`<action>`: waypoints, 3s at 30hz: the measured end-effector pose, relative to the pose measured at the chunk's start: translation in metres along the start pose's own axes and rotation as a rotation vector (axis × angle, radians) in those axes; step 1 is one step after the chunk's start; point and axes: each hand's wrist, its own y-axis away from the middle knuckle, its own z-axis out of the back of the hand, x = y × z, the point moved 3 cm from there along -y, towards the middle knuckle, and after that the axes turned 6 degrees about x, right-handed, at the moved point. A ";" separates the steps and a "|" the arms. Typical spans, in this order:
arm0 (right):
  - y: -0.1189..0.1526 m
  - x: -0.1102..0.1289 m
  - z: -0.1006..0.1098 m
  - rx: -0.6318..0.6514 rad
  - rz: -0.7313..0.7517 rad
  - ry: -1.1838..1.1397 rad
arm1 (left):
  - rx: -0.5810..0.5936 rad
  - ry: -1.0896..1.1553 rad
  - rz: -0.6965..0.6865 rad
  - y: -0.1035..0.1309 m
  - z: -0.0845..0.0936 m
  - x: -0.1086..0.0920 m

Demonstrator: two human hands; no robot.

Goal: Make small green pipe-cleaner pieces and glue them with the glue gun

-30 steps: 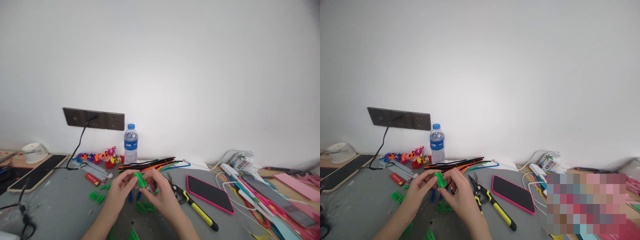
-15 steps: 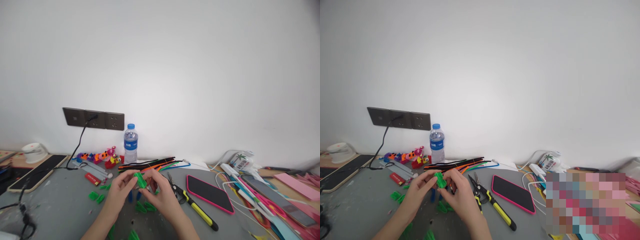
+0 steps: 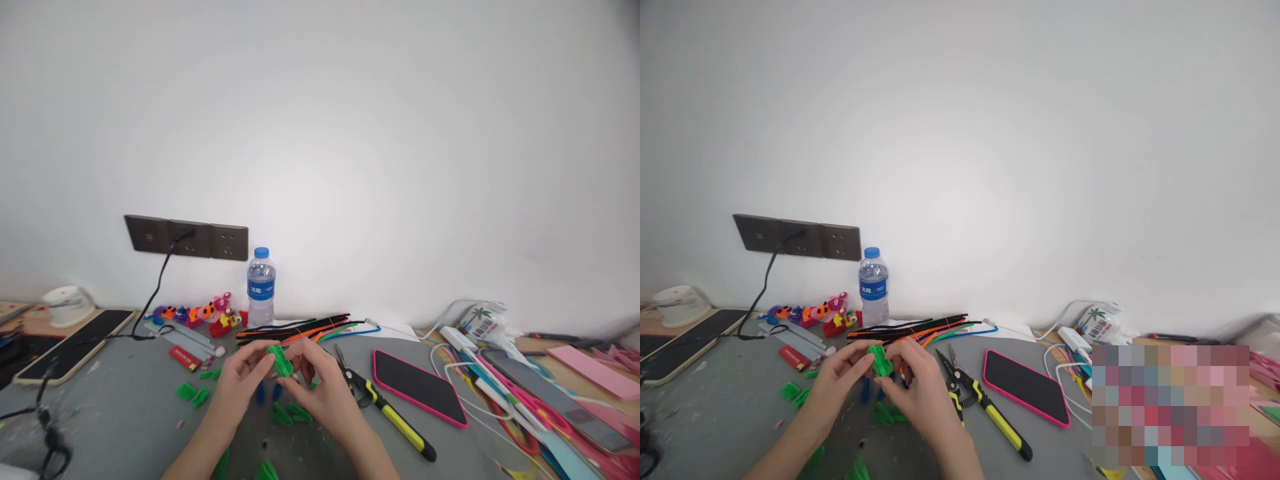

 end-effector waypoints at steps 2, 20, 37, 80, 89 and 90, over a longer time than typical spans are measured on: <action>0.000 -0.001 0.000 0.000 -0.004 0.002 | 0.000 0.002 -0.006 0.000 0.000 0.001; 0.001 -0.001 -0.001 -0.001 0.008 -0.011 | -0.008 -0.025 -0.007 -0.001 0.001 0.000; 0.001 0.000 -0.001 -0.025 0.002 -0.046 | -0.007 -0.038 0.023 -0.001 0.001 -0.004; 0.002 -0.004 -0.002 -0.042 -0.036 -0.029 | -0.047 -0.054 0.018 0.002 -0.002 -0.015; 0.003 -0.005 -0.002 -0.017 -0.053 -0.029 | -0.040 -0.016 0.000 0.001 -0.001 -0.009; 0.002 -0.004 -0.002 -0.015 -0.053 -0.032 | -0.042 -0.018 -0.001 0.001 -0.001 -0.010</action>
